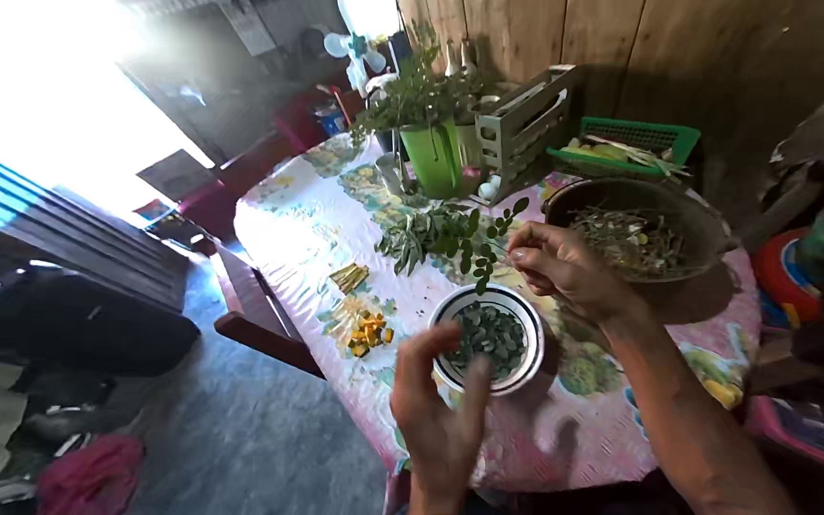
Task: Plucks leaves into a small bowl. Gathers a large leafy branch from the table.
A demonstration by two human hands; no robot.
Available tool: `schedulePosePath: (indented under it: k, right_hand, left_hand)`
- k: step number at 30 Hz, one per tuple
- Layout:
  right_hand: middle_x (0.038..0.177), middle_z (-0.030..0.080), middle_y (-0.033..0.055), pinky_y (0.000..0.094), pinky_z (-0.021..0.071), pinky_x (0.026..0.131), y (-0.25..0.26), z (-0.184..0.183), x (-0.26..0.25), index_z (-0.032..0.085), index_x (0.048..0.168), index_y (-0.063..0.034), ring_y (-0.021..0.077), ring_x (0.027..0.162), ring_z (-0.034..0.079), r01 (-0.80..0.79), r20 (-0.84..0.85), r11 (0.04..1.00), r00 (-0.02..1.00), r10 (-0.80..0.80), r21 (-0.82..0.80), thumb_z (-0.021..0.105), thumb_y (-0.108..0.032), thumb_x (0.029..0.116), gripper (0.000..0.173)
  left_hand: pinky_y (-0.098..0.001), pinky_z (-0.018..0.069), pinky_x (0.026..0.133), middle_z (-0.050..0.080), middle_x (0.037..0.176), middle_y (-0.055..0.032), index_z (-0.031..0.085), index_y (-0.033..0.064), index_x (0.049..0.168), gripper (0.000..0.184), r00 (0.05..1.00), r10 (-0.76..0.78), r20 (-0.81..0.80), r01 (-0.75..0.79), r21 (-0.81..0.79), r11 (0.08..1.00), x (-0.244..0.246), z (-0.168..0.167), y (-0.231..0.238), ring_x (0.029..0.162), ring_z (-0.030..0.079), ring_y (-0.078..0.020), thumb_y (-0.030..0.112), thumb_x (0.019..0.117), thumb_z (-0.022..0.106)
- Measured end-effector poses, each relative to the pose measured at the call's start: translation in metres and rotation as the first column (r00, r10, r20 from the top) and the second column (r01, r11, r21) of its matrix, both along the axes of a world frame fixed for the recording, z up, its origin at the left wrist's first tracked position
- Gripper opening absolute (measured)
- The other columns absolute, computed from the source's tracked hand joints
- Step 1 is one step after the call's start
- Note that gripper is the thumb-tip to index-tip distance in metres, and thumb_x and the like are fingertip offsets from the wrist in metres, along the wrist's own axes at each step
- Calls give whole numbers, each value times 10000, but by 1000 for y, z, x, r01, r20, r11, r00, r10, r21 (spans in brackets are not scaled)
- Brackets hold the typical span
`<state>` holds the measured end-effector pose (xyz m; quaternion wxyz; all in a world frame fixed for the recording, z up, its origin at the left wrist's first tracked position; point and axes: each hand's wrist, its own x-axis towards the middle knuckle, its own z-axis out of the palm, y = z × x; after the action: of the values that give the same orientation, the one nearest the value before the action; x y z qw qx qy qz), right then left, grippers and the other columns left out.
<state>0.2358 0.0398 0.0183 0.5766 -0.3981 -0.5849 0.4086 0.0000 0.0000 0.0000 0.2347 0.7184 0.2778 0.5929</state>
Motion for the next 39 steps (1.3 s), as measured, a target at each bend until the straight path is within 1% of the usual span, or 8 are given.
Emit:
schedulePosePath:
  k: [2,4,9,13,20,29,34,39]
  right_hand:
    - [784,586,17,168,374,419,-5,2,-2,633,1061,-91,47,499,442,-60,86,998,995,58,17,543,-144,1024,110]
    - [808,624,22,182,420,444,-8,5,-5,653,1019,-77,60,542,506,-106,203,994,974,95,43,561,-154,1011,121]
    - [835,654,21,219,532,563,-6,2,-14,653,965,-56,77,670,613,-174,374,978,920,119,116,586,-101,968,81]
    - [837,654,45,245,545,596,-5,0,-15,659,961,-29,94,686,619,-178,416,977,902,114,120,598,-68,957,72]
    - [735,605,31,246,498,547,-3,-1,-14,667,924,-23,86,612,564,-206,516,967,850,102,149,612,-67,963,81]
    - [685,555,22,223,447,498,-6,0,-19,645,870,-22,74,567,513,-222,544,950,836,69,221,590,-38,949,98]
    - [742,586,34,243,470,592,7,-1,-9,652,911,-11,79,649,548,-264,593,936,801,77,235,572,-60,965,108]
    - [824,614,43,240,499,637,4,4,21,652,984,-4,72,704,573,-93,527,962,848,-58,256,544,-90,985,138]
  left_hand:
    - [-338,610,876,696,1100,-66,582,-25,1290,538,985,-89,146,128,-286,950,9,-1,30,996,697,-152,338,920,729]
    - [-371,613,892,709,1119,-86,583,11,1320,629,936,-186,300,310,-449,838,14,-3,46,995,710,-182,392,865,792]
    - [-314,602,807,709,1029,-82,689,57,1204,386,830,-252,497,507,-486,712,35,-3,49,876,691,-154,205,868,809]
    - [-314,610,721,709,925,-75,713,46,1101,172,864,-245,440,454,-470,757,35,-9,47,753,682,-152,83,934,702]
    - [-293,617,699,704,874,-57,679,61,1090,127,879,-369,301,471,-444,762,10,-17,54,703,687,-144,60,967,649]
    - [-297,605,675,692,814,-60,705,67,1031,96,912,-345,222,406,-368,836,-3,-17,60,669,673,-147,90,940,689]
    - [-300,603,645,687,817,-52,705,63,1019,103,923,-310,226,377,-374,847,1,-17,58,645,659,-144,66,916,693]
    - [-285,615,638,699,872,14,690,106,1029,137,951,-205,230,276,-344,897,-28,-11,71,648,665,-105,30,917,676]
